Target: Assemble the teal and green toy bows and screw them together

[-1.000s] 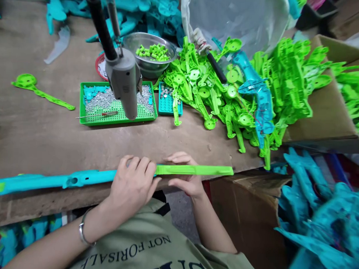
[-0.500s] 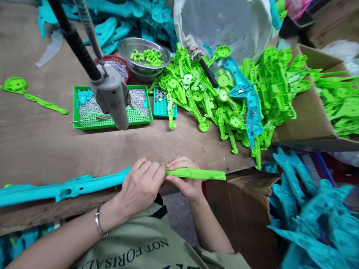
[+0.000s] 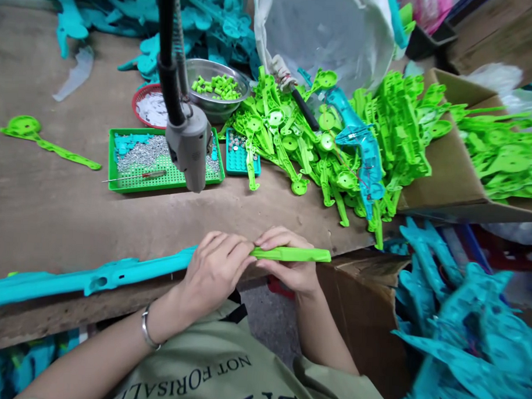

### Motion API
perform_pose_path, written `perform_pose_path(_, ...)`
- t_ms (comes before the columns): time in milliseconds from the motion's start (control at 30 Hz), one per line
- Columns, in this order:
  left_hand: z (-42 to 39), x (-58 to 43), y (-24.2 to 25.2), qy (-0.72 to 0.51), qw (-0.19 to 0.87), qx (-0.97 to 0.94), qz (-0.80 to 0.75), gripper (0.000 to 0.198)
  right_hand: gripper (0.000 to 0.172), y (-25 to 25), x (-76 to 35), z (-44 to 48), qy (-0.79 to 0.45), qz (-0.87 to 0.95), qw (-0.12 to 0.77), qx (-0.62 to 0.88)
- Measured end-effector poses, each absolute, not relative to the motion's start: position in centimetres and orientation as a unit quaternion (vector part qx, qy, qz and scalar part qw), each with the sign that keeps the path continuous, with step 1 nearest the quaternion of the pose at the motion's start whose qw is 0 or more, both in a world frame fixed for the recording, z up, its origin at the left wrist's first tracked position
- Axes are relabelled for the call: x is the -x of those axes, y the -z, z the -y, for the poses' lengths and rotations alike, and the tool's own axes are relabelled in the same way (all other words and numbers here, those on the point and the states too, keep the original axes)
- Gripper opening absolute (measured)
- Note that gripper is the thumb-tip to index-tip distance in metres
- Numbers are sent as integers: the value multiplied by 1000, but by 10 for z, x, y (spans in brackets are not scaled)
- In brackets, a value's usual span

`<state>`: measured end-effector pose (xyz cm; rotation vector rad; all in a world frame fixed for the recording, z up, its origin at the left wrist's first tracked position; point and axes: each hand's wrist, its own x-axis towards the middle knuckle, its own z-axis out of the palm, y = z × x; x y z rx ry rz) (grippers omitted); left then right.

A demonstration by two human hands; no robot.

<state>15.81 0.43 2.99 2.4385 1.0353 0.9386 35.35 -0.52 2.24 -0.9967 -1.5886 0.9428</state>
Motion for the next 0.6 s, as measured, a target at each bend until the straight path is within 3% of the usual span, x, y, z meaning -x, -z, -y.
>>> perform_pose_path(333,3,-165,-23,-411,233,-793,-385,13,9,-31,-345,5,-396,640,492,438)
perform_pose_path(600,4,-170,-19,-446,181,-790,-380,15,7,-25,-345,3,-397,640,515,408)
